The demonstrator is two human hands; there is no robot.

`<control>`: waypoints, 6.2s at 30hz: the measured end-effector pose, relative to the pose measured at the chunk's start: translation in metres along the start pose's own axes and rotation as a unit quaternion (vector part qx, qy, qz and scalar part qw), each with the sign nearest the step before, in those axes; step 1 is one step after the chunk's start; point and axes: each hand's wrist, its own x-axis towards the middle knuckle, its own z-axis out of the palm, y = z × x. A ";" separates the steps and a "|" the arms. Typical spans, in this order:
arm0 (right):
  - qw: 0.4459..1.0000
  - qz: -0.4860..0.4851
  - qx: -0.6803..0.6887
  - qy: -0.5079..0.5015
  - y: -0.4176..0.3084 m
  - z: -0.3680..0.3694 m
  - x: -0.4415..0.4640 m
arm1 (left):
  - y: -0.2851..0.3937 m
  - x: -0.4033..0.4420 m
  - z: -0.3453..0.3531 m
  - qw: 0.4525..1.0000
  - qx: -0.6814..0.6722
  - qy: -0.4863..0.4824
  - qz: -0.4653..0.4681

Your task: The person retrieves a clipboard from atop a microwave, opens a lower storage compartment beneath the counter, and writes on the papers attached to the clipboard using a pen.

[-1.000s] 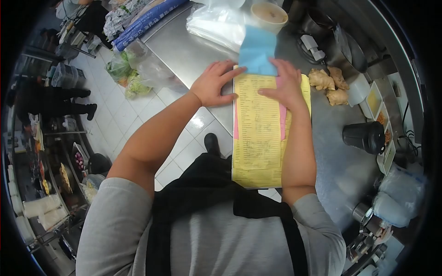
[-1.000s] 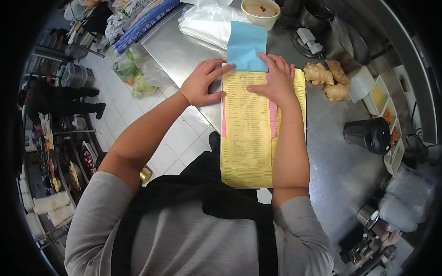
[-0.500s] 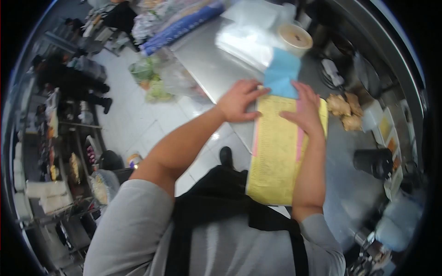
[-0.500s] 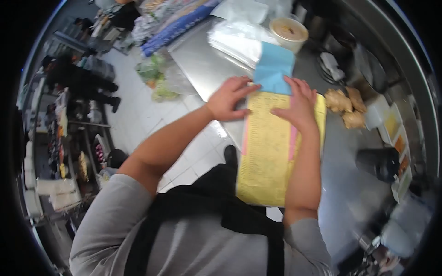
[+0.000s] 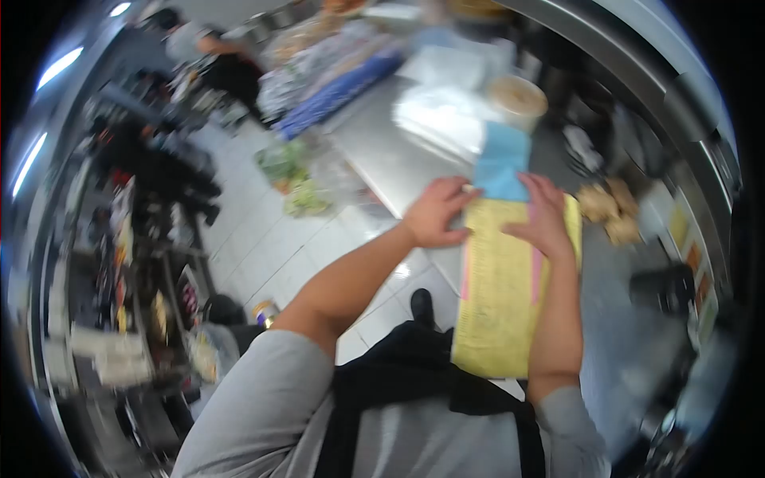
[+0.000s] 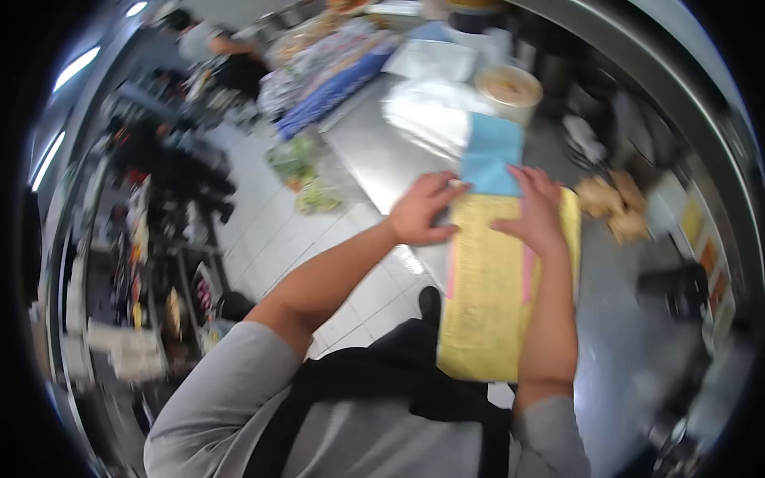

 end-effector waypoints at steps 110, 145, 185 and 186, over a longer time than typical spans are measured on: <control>0.959 -0.025 -0.278 0.037 0.013 -0.629 -0.407 | 0.566 0.168 0.009 0.929 0.080 0.028 0.359; 0.977 -0.021 -0.094 0.189 0.100 -0.646 -0.411 | 0.669 0.319 0.094 0.791 0.246 0.295 0.475; 0.828 -0.422 0.135 -0.344 -0.130 -0.022 -0.358 | 0.490 -0.242 0.082 0.873 0.178 0.011 -0.454; 0.823 -0.427 0.138 -0.348 -0.134 -0.021 -0.358 | 0.494 -0.243 0.079 0.867 0.181 0.007 -0.464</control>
